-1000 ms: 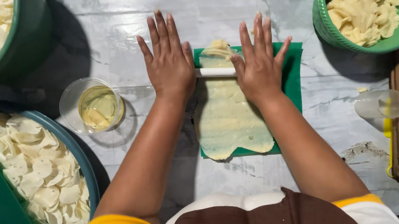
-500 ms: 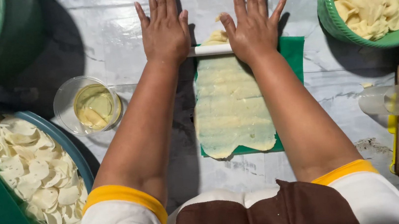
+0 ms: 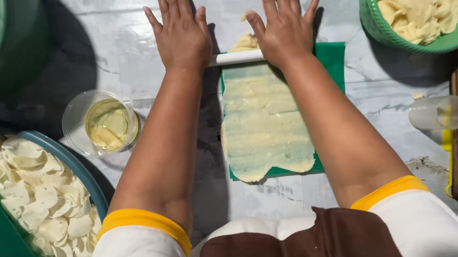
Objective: Rolling out small portions of dough into thin sheets using a rolling pin on a mat
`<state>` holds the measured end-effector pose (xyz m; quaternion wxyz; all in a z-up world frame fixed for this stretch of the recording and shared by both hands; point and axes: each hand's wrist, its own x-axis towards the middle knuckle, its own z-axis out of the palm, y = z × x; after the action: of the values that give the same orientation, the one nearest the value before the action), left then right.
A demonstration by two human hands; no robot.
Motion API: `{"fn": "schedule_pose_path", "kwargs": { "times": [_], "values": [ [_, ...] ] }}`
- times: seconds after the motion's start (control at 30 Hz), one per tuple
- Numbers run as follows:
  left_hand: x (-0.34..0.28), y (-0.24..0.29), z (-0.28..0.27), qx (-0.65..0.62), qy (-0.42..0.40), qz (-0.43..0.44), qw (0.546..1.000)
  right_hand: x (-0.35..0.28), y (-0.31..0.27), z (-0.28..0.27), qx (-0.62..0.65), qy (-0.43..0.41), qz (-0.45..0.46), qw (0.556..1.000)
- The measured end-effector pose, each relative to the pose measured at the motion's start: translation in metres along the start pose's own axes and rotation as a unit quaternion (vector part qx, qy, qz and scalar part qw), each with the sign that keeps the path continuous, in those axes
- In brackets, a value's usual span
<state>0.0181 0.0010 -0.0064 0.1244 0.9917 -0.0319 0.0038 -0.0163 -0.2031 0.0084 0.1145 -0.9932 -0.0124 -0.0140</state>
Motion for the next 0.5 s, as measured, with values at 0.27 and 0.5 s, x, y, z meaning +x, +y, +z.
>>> {"fn": "schedule_pose_path", "kwargs": {
  "times": [0.27, 0.5],
  "values": [
    [0.009, 0.000, 0.006, -0.005, 0.017, -0.011, 1.000, -0.005, 0.026, 0.005, 0.132, 0.037, -0.268, 0.954],
    [0.007, 0.000, 0.002, -0.001, 0.008, -0.022, 1.000, -0.004, 0.011, -0.021, 0.272, -0.167, -0.132, 0.938]
  ]
}}
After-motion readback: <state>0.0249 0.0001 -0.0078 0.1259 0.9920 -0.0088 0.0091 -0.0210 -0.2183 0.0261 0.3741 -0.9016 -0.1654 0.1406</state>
